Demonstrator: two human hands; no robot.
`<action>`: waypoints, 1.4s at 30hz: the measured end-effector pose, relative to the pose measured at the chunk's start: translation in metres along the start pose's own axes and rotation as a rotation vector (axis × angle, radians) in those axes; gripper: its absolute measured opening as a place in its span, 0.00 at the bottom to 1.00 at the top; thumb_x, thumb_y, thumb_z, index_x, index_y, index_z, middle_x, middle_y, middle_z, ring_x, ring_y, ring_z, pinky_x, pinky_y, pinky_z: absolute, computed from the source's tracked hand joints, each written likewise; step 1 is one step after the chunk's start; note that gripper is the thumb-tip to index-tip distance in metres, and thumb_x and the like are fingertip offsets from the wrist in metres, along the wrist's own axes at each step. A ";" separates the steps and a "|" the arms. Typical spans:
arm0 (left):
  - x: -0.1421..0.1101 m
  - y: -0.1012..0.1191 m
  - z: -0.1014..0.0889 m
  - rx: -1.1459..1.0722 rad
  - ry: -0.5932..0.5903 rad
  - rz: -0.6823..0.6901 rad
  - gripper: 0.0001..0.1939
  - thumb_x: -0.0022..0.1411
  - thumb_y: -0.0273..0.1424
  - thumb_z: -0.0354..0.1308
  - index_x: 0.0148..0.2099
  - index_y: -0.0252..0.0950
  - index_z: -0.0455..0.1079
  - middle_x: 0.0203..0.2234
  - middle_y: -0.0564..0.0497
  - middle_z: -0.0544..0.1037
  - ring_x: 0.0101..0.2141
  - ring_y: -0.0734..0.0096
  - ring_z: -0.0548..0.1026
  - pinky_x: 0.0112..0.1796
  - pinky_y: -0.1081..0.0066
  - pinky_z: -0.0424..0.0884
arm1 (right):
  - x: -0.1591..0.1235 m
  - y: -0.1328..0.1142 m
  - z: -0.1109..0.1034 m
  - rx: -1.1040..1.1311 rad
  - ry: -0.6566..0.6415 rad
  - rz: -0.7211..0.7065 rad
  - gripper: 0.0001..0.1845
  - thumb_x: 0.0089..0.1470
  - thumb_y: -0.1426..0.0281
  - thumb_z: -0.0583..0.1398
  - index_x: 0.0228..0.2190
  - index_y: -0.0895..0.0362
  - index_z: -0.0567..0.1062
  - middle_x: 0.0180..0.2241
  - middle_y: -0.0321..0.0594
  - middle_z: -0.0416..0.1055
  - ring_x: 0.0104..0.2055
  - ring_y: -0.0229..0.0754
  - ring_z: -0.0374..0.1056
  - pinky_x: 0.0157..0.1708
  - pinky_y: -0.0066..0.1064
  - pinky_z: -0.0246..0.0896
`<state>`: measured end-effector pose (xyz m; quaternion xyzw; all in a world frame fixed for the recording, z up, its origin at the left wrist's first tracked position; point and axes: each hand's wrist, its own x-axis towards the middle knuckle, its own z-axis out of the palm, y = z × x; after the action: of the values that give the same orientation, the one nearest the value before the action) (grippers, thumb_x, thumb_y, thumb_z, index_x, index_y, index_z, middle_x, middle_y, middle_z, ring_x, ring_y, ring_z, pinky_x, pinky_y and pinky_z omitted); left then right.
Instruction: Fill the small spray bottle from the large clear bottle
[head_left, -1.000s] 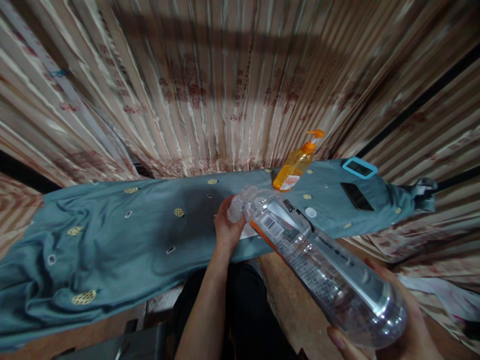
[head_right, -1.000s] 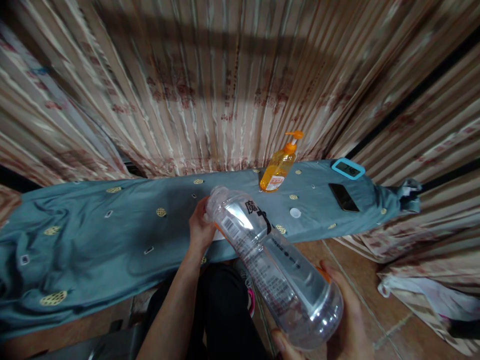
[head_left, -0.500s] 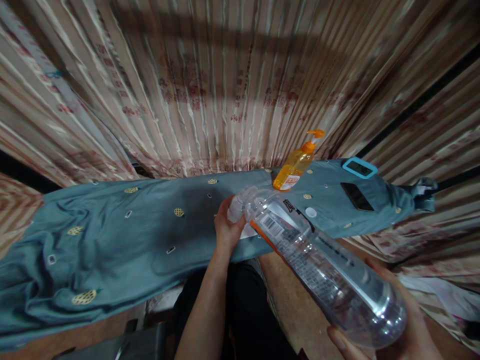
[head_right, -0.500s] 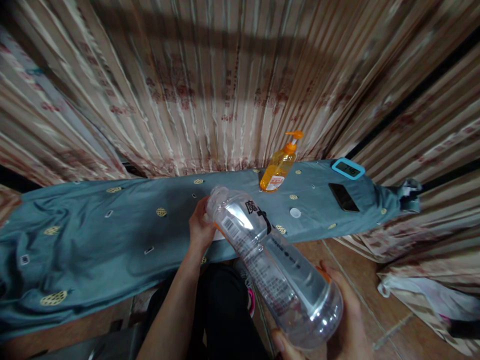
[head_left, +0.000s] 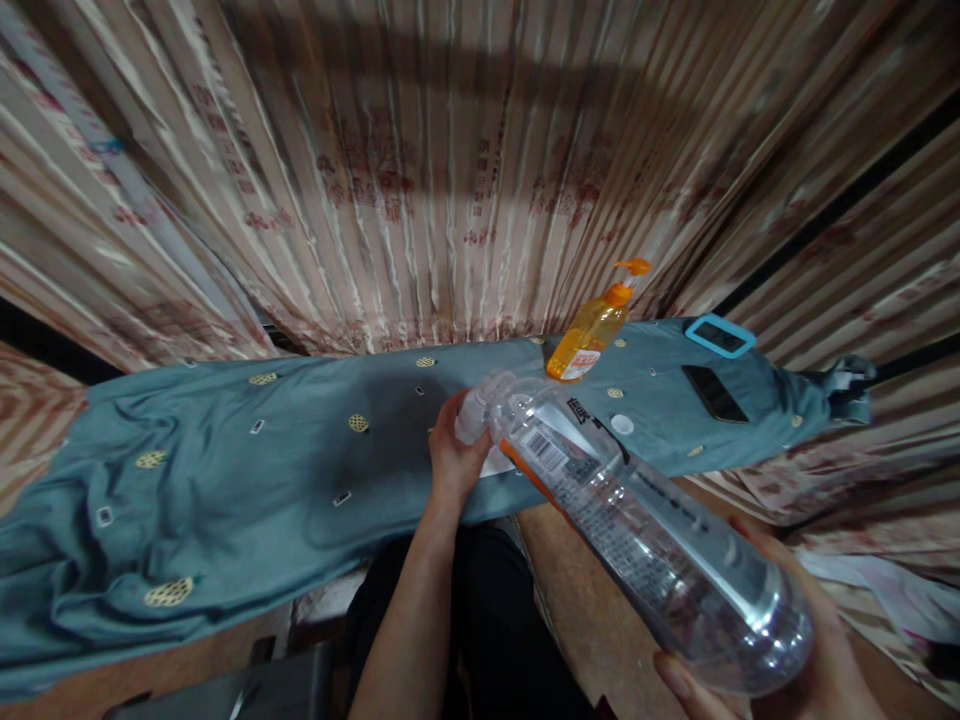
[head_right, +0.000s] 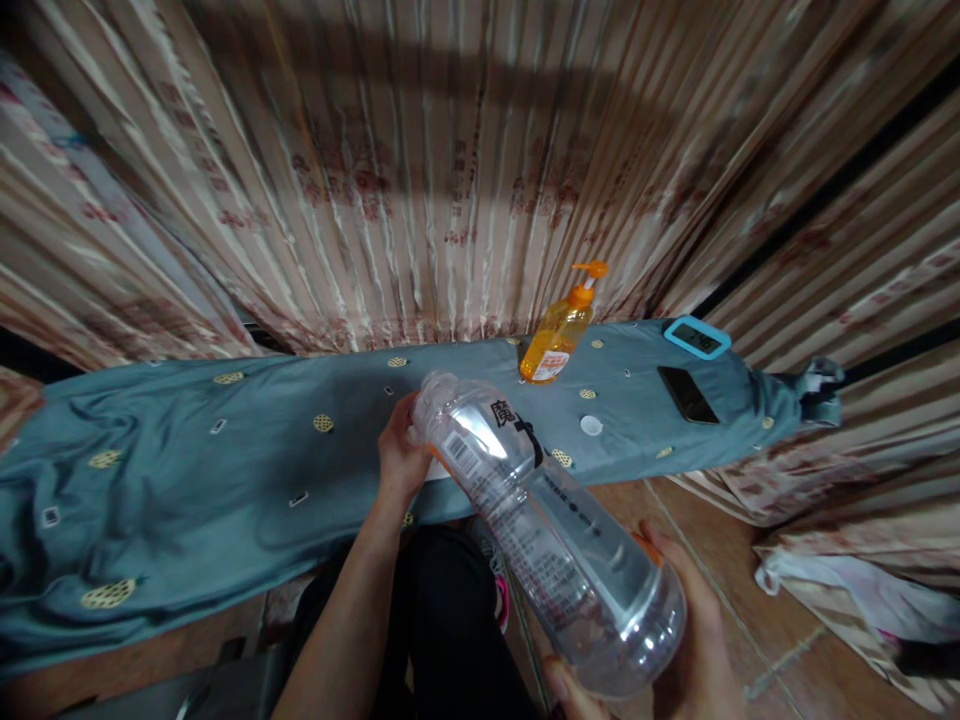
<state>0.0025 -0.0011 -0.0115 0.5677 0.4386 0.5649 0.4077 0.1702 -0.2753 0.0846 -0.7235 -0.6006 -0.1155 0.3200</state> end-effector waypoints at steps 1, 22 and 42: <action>0.000 0.000 0.000 -0.001 -0.002 -0.001 0.28 0.49 0.38 0.72 0.53 0.38 0.75 0.46 0.45 0.84 0.48 0.54 0.82 0.51 0.58 0.77 | -0.001 0.001 0.000 0.013 -0.007 0.009 0.53 0.54 0.57 0.69 0.73 0.55 0.53 0.63 0.53 0.68 0.57 0.57 0.75 0.45 0.41 0.79; 0.000 0.002 0.000 -0.021 0.005 -0.025 0.28 0.49 0.39 0.72 0.52 0.38 0.75 0.46 0.44 0.84 0.47 0.54 0.82 0.50 0.58 0.77 | 0.000 -0.001 -0.001 0.010 -0.018 0.008 0.53 0.54 0.57 0.70 0.73 0.54 0.54 0.61 0.52 0.69 0.57 0.58 0.74 0.49 0.45 0.77; -0.001 0.002 -0.001 -0.011 0.006 -0.013 0.28 0.50 0.39 0.72 0.53 0.38 0.75 0.45 0.45 0.84 0.47 0.55 0.82 0.50 0.59 0.78 | -0.002 -0.001 0.004 0.039 -0.005 0.024 0.56 0.51 0.58 0.71 0.73 0.53 0.54 0.62 0.56 0.70 0.56 0.62 0.76 0.45 0.47 0.81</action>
<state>0.0019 -0.0022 -0.0096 0.5609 0.4402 0.5665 0.4130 0.1676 -0.2748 0.0807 -0.7246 -0.5948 -0.0983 0.3340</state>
